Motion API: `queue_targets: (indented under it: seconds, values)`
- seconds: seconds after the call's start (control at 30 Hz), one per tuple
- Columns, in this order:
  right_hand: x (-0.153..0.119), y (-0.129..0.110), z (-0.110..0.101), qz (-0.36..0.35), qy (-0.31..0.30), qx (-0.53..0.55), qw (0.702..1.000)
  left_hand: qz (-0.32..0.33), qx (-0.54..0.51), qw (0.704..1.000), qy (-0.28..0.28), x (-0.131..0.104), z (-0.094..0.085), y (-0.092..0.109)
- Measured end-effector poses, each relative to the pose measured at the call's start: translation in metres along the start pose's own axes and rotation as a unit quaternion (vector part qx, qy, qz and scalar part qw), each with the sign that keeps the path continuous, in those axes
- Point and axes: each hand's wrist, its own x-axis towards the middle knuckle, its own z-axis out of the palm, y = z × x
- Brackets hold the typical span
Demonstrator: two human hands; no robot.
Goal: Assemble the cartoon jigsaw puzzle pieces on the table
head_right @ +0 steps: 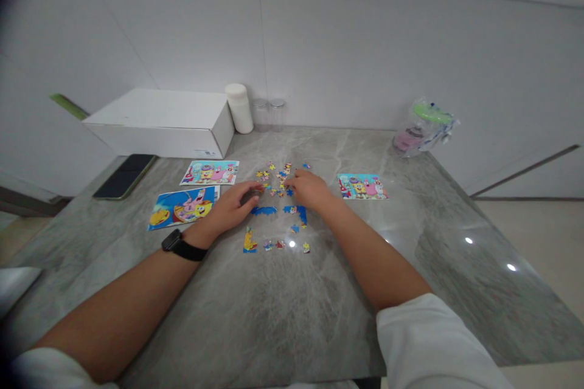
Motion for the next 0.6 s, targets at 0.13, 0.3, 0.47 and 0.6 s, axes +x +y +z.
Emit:
queue_targets:
  seconds: [0.13,0.3,0.47,0.6]
  values:
    - [0.001,0.003,-0.002,0.001,-0.002,-0.002,1.000,0.003,0.006,1.000,-0.012,0.001,0.003,-0.002]
    - [0.001,0.005,-0.004,0.033,0.026,-0.001,0.999,-0.017,0.011,1.000,-0.008,0.001,0.004,-0.005]
    - [0.004,0.007,0.005,0.028,0.036,0.009,0.999,-0.020,0.011,1.000,-0.008,0.001,0.004,-0.005]
    - [0.007,0.013,0.010,0.035,0.041,0.026,0.998,-0.018,0.012,1.000,-0.006,0.001,0.004,-0.005]
